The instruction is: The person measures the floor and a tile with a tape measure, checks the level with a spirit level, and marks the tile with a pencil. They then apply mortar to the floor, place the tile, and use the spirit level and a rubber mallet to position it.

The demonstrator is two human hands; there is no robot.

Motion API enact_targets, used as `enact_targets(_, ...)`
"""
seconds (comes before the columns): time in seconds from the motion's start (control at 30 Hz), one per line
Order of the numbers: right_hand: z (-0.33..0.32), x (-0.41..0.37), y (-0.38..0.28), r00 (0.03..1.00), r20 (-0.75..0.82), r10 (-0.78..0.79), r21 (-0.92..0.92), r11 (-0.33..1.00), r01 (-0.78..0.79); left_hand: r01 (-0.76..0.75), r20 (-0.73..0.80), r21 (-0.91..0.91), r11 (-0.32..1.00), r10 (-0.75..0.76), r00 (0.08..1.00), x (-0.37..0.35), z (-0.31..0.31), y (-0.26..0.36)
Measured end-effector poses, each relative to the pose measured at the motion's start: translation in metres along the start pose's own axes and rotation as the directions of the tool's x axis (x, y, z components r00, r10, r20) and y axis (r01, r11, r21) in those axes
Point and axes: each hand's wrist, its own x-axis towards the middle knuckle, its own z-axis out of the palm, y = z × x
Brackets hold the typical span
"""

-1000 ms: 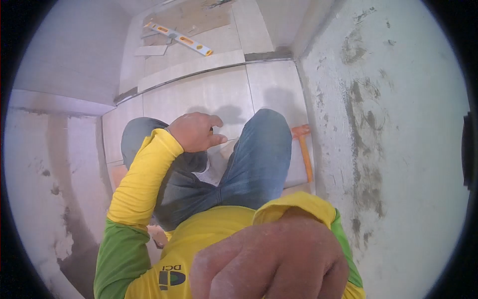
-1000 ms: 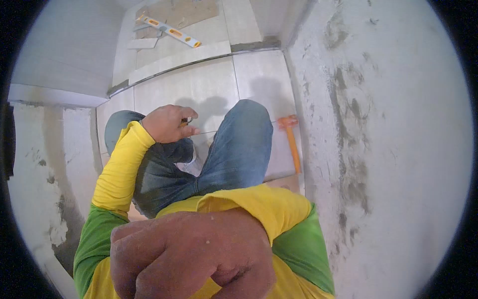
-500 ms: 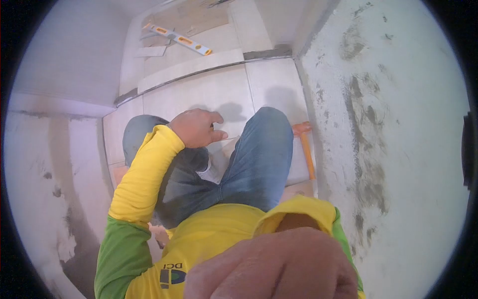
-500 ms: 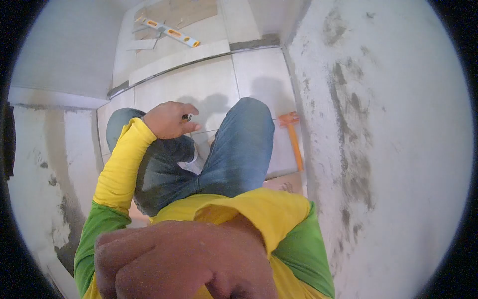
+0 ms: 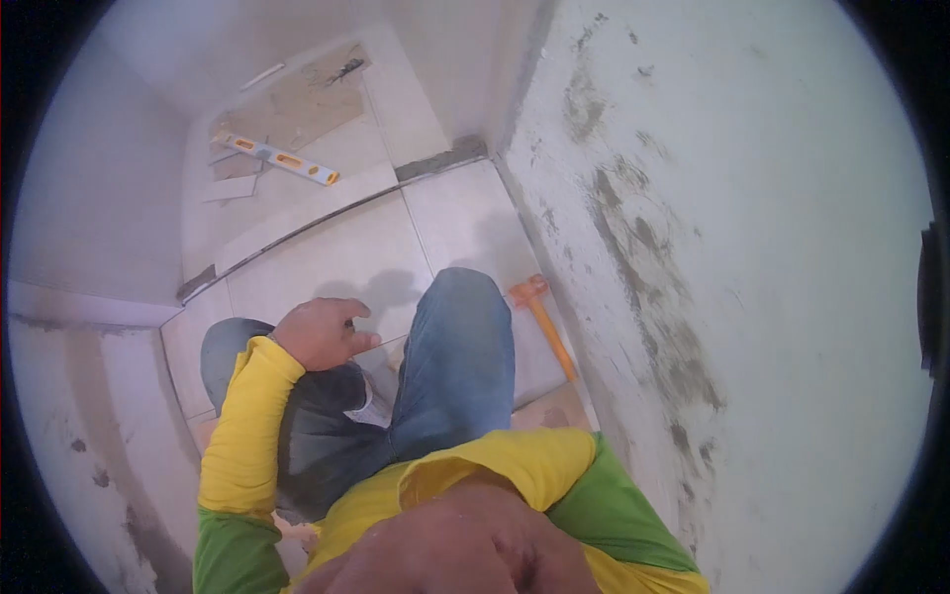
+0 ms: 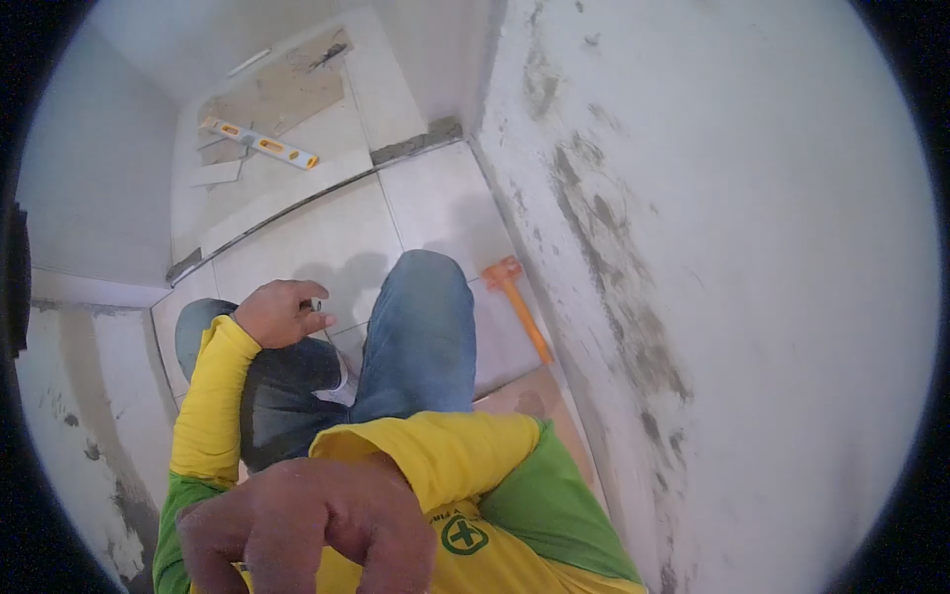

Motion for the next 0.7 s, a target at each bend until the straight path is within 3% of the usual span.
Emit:
enact_targets(0.07, -0.002, 0.01, 0.004, 0.987, 0.001, -0.163, -0.075, 0.984, 0.163, 0.032, 0.012, -0.006, 0.999, -0.031, 0.999, -0.001, 0.001, -0.001)
enact_targets(0.3, -0.005, 0.018, 0.003, 0.982, 0.152, -0.115, -0.094, 0.987, 0.131, 0.028, -0.019, 0.028, 0.999, -0.027, 0.999, 0.001, -0.003, -0.005)
enact_targets(0.37, 0.003, 0.015, 0.001, 0.985, 0.002, -0.171, -0.248, 0.954, 0.166, 0.027, 0.019, 0.03, 0.999, -0.028, 0.999, 0.001, 0.003, -0.002)
enact_targets(0.4, 0.004, 0.018, -0.015, 0.985, 0.005, -0.173, -0.247, 0.954, 0.169, 0.022, 0.029, 0.026, 0.999, -0.023, 0.999, 0.002, 0.002, -0.002)
enact_targets(0.43, 0.0, 0.025, -0.042, 0.973, 0.077, 0.216, -0.204, 0.959, -0.197, 0.028, 0.033, 0.021, 0.999, -0.028, 0.999, 0.001, -0.001, -0.004)
enact_targets(0.47, -0.003, 0.029, -0.055, 0.807, 0.16, 0.568, -0.193, 0.82, -0.538, 0.037, 0.027, 0.022, 0.999, -0.037, 0.999, 0.002, -0.002, -0.004)
enact_targets(0.5, -0.008, 0.027, -0.044, 0.807, 0.165, 0.567, -0.186, 0.822, -0.539, 0.012, 0.03, 0.038, 0.999, -0.013, 0.999, 0.003, -0.001, -0.005)
enact_targets(0.53, -0.017, 0.022, -0.024, 0.957, 0.151, 0.247, -0.336, 0.924, -0.185, -0.009, 0.031, 0.056, 0.998, 0.008, 0.999, 0.005, -0.002, -0.007)
enact_targets(0.57, -0.022, 0.02, -0.012, 0.977, 0.187, -0.105, -0.469, 0.864, 0.183, 0.003, 0.026, 0.06, 0.998, -0.004, 1.0, 0.008, -0.001, -0.01)
enact_targets(0.7, -0.013, 0.023, -0.01, 0.974, 0.176, -0.14, -0.538, 0.815, 0.214, -0.066, -0.021, 0.069, 0.995, 0.067, 0.998, 0.015, 0.005, -0.02)
